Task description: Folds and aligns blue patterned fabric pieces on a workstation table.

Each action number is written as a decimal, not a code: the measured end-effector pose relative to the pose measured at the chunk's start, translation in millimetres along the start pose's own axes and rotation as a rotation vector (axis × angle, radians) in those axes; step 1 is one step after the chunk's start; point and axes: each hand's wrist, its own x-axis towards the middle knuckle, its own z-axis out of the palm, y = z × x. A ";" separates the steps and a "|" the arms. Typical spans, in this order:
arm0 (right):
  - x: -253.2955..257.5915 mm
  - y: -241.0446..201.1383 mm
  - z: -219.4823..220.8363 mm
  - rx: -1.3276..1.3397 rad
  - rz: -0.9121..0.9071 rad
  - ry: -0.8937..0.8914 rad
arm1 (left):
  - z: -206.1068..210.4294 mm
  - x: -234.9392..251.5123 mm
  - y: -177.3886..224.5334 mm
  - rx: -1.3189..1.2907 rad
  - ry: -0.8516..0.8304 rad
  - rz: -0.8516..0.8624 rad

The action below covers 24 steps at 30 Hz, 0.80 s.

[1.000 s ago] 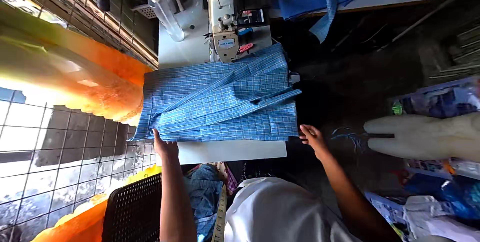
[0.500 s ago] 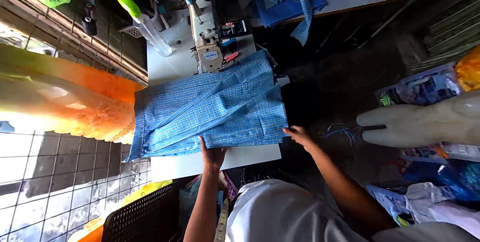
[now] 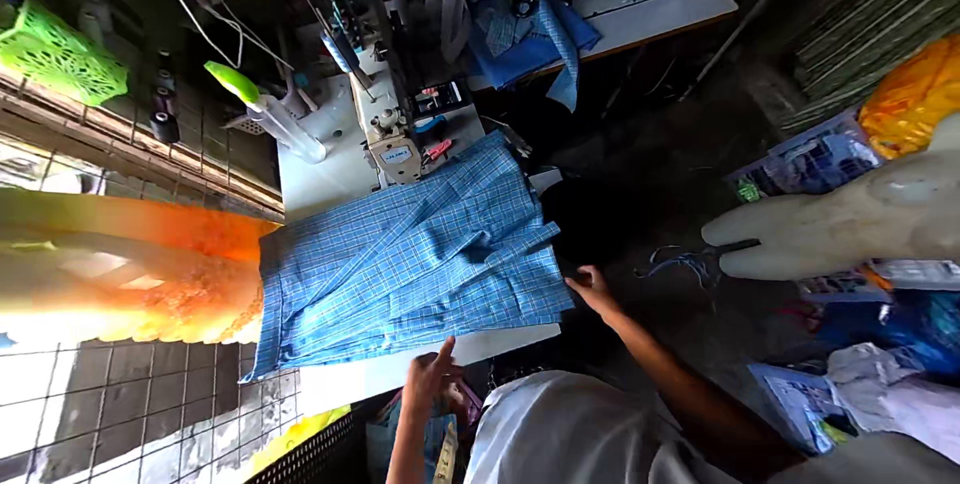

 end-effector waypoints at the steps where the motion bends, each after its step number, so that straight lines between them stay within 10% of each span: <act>1: 0.0 -3.4 -7.2 0.035 -0.029 0.001 | -14.4 -3.1 0.2 0.176 0.127 0.154; 5: 25.8 -54.3 -27.2 0.066 -0.167 -0.085 | -42.0 5.1 61.9 0.476 0.452 0.739; 9: 60.3 -100.0 -10.3 -0.221 -0.521 -0.188 | -10.4 45.9 127.6 0.799 0.127 0.724; 13: 29.4 -96.0 -7.6 -0.537 -0.854 0.103 | 22.4 73.3 89.9 1.015 -0.036 0.793; 18: -6.7 -10.7 -32.6 -0.575 -0.492 -0.071 | 23.3 55.4 -8.6 0.878 0.116 1.060; 21: 9.7 -45.3 -33.8 -0.444 -0.412 0.103 | 28.7 51.1 12.2 0.807 0.407 1.062; 24: 44.1 -96.6 -15.9 -0.545 -0.583 0.141 | 38.2 67.4 49.8 0.919 0.361 0.899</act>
